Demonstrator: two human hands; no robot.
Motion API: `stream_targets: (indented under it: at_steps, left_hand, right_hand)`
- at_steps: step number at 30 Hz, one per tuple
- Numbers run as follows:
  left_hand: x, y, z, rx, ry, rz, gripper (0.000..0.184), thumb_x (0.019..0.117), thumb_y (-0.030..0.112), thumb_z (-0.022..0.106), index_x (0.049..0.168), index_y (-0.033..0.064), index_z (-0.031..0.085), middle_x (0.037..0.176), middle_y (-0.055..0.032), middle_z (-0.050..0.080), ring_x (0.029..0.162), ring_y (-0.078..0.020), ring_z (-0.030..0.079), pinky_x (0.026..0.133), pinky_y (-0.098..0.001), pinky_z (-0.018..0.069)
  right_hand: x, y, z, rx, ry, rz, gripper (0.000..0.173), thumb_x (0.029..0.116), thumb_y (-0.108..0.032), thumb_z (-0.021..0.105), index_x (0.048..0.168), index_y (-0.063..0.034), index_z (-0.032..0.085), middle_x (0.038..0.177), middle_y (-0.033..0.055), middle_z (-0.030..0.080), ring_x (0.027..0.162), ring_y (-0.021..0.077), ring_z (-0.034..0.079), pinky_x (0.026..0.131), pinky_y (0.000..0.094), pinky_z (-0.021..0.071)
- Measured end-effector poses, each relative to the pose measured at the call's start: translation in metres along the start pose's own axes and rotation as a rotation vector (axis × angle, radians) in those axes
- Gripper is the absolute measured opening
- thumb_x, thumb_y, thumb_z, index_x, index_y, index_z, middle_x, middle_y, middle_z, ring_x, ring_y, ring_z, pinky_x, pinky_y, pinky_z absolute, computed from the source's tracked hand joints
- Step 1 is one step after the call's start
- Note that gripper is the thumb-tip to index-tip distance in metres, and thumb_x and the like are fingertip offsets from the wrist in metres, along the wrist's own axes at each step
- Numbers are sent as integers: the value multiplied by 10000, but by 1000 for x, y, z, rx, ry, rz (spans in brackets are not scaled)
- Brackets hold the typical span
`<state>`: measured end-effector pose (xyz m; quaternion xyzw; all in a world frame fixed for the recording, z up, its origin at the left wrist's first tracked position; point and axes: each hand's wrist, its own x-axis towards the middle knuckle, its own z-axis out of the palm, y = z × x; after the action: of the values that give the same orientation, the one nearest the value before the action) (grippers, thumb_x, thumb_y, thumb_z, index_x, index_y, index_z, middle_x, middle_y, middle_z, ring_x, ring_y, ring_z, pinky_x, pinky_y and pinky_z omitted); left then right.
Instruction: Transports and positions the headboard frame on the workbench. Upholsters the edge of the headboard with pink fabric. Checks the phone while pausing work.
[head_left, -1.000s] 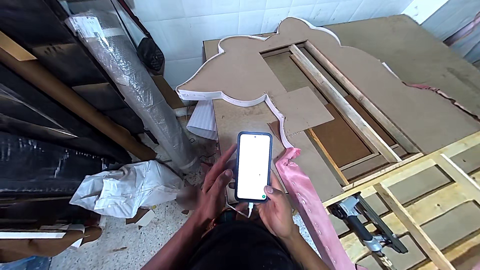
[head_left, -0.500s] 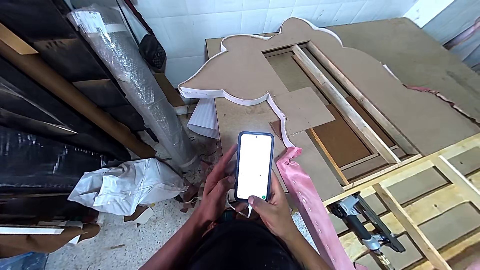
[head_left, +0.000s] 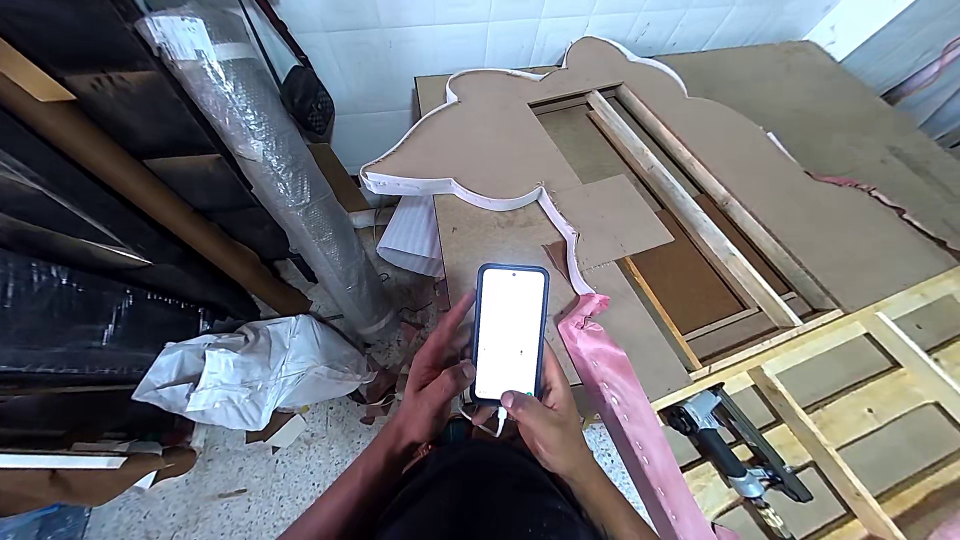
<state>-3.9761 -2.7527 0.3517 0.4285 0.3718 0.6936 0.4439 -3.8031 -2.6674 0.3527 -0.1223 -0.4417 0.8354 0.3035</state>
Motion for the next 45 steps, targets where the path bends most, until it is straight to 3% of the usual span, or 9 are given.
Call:
stream_targets:
  at_steps: [11, 18, 23, 29, 34, 38, 41, 43, 45]
  left_hand:
    - [-4, 6, -7, 52, -20, -61, 869, 938, 116, 617, 1657, 242, 146, 1331, -230, 605, 1053, -341, 693, 859, -473, 621]
    - [-6, 4, -6, 36, -23, -54, 875, 947, 122, 629, 1657, 267, 138, 1303, -212, 617, 980, -306, 704, 791, -431, 630]
    - [-6, 3, -4, 31, -8, -45, 881, 944, 106, 633, 1656, 264, 140, 1260, -206, 632, 919, -281, 706, 733, -398, 630]
    - [-8, 2, -1, 57, 10, -34, 861, 958, 152, 649, 1655, 245, 154, 1298, -214, 625, 1003, -318, 705, 832, -447, 627]
    - [-9, 0, 5, 69, 52, -24, 841, 959, 123, 639, 1650, 248, 177, 1280, -212, 635, 957, -307, 710, 790, -428, 630]
    - [-7, -1, 13, 116, 111, -1, 860, 954, 77, 685, 1647, 235, 201, 1279, -208, 641, 969, -335, 719, 815, -462, 644]
    - [-4, -2, 18, 142, 160, 0, 885, 936, 36, 712, 1644, 244, 222, 1263, -199, 652, 927, -330, 726, 777, -453, 657]
    - [-3, -4, 18, 126, 176, -15, 837, 953, 69, 686, 1639, 253, 242, 1239, -201, 661, 895, -319, 722, 727, -434, 651]
    - [-5, -6, 15, 98, 146, -5, 767, 988, 152, 621, 1641, 235, 228, 1250, -209, 650, 960, -317, 711, 791, -446, 635]
  right_hand:
    - [2, 7, 5, -23, 27, -27, 634, 957, -70, 618, 1528, -134, 349, 1252, 240, 612, 1020, 355, 698, 770, 523, 635]
    - [2, 7, 7, -26, 42, -39, 582, 975, -80, 598, 1512, -126, 378, 1232, 240, 623, 1003, 343, 706, 761, 508, 639]
    - [2, 7, 6, -58, 64, -39, 558, 971, -95, 598, 1497, -114, 412, 1239, 222, 634, 1041, 311, 696, 831, 487, 621]
    - [2, 8, 6, -25, 99, -45, 487, 1020, -213, 531, 1488, -114, 439, 1258, 207, 634, 1082, 296, 682, 894, 483, 598]
    - [2, 8, 8, 27, 141, -46, 444, 1024, -222, 465, 1450, -99, 483, 1234, 209, 642, 1069, 286, 683, 890, 478, 593]
    - [3, 8, 7, -38, 144, -57, 440, 1037, -215, 494, 1462, -104, 477, 1237, 197, 643, 1081, 282, 679, 911, 484, 589]
    - [3, 9, 5, -61, 136, -57, 444, 1040, -210, 517, 1469, -105, 477, 1238, 191, 642, 1084, 276, 675, 912, 475, 587]
    - [3, 8, 3, -46, 96, -60, 480, 1019, -195, 537, 1480, -95, 449, 1249, 202, 630, 1077, 287, 680, 879, 481, 604]
    - [2, 6, 0, -54, 59, -60, 527, 992, -163, 584, 1493, -100, 431, 1267, 210, 626, 1084, 302, 681, 879, 495, 608]
